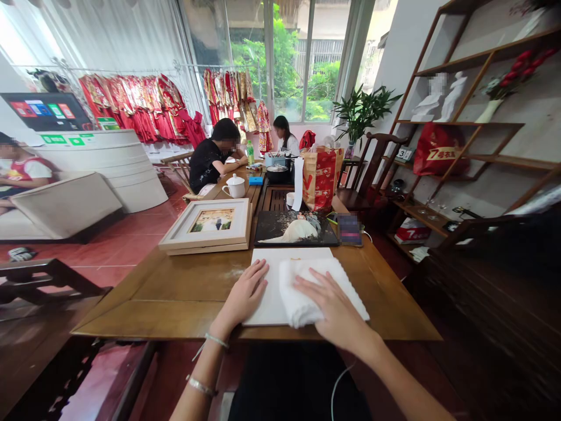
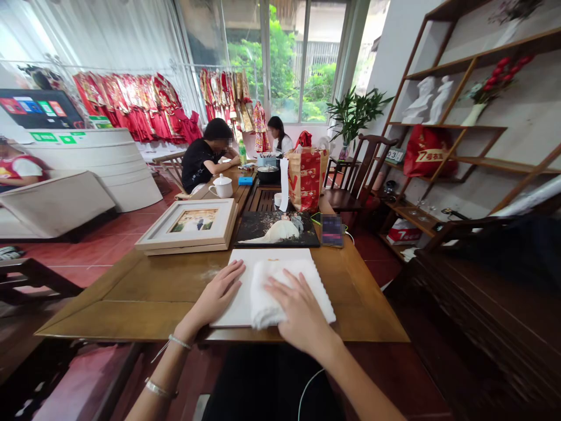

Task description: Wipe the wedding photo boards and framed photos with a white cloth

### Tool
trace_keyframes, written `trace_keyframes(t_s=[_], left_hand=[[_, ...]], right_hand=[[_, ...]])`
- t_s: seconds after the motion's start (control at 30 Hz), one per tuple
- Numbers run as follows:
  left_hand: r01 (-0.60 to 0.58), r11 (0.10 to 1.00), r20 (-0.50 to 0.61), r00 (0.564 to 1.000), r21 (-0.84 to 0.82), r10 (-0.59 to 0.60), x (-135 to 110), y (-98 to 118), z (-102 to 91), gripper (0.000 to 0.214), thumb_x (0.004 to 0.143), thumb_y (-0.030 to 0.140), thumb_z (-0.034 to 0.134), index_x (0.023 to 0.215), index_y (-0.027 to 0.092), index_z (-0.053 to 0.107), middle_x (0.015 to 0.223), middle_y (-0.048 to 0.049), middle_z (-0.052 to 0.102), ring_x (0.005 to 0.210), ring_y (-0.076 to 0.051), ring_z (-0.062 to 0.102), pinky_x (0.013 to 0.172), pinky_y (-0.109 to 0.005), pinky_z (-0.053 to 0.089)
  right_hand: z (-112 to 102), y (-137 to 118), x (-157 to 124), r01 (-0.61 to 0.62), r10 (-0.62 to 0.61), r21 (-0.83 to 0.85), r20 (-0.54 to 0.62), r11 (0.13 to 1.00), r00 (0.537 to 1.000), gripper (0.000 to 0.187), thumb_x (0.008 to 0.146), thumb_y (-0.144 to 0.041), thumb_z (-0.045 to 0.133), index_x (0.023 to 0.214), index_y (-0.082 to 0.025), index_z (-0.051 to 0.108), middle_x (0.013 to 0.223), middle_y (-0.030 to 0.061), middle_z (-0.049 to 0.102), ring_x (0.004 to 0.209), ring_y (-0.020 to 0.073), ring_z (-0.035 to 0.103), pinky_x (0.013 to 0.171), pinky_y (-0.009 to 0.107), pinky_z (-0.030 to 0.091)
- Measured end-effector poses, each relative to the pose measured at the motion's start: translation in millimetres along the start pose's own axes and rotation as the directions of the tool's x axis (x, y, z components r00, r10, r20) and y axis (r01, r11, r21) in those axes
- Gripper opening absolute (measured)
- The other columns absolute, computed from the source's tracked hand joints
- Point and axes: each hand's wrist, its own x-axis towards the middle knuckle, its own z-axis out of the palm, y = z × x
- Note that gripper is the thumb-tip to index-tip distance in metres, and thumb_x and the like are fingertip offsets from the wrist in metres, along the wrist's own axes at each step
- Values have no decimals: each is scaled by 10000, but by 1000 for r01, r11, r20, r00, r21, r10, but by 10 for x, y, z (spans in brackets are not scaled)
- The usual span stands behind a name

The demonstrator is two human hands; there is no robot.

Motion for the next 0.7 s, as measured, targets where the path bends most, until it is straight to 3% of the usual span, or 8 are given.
trace_keyframes(t_s=[0.13, 0.27, 0.37, 0.57, 0.7], left_hand=[[1, 1000, 6, 1000, 5, -1, -2, 4, -14, 417, 926, 283, 406, 1310, 171, 525, 1439, -95, 451, 1370, -232, 351, 1136, -449, 288], [-8, 1000, -11, 1000, -11, 8, -7, 6, -5, 408, 929, 286, 410, 1313, 204, 520, 1441, -79, 451, 1368, -225, 354, 1134, -447, 293], [3, 1000, -18, 1000, -26, -4, -8, 8, 11, 411, 927, 279, 405, 1311, 192, 521, 1444, -88, 446, 1373, -231, 344, 1135, -452, 289], [-3, 1000, -4, 1000, -9, 3, -5, 6, 12, 415, 929, 286, 400, 1318, 199, 515, 1446, -78, 443, 1376, -227, 339, 1140, -446, 282], [-18, 1000, 3, 1000, 5, 18, -2, -8, 3, 414, 930, 287, 398, 1319, 205, 516, 1446, -72, 444, 1374, -225, 344, 1137, -450, 288]], right_hand=[[-50, 371, 381, -94, 91, -80, -43, 992, 995, 817, 584, -60, 454, 1383, -230, 435, 1495, 11, 343, 1408, 231, 178, 1140, 498, 81], [-40, 444, 489, -131, 125, -141, -51, 981, 991, 778, 656, -74, 456, 1411, -249, 389, 1521, 36, 288, 1415, 233, 151, 1134, 509, 74], [22, 318, 252, -97, 92, -166, -35, 981, 995, 854, 601, -49, 456, 1424, -261, 362, 1526, 26, 277, 1419, 227, 131, 1141, 505, 61], [75, 31, -536, -16, 17, -140, 7, 990, 1000, 934, 572, -29, 443, 1446, -321, 291, 1539, -23, 229, 1425, 207, 113, 1152, 506, 76], [2, 131, -592, -12, 14, -106, 14, 994, 1000, 881, 601, -48, 457, 1428, -323, 335, 1517, -30, 288, 1413, 199, 174, 1154, 479, 111]])
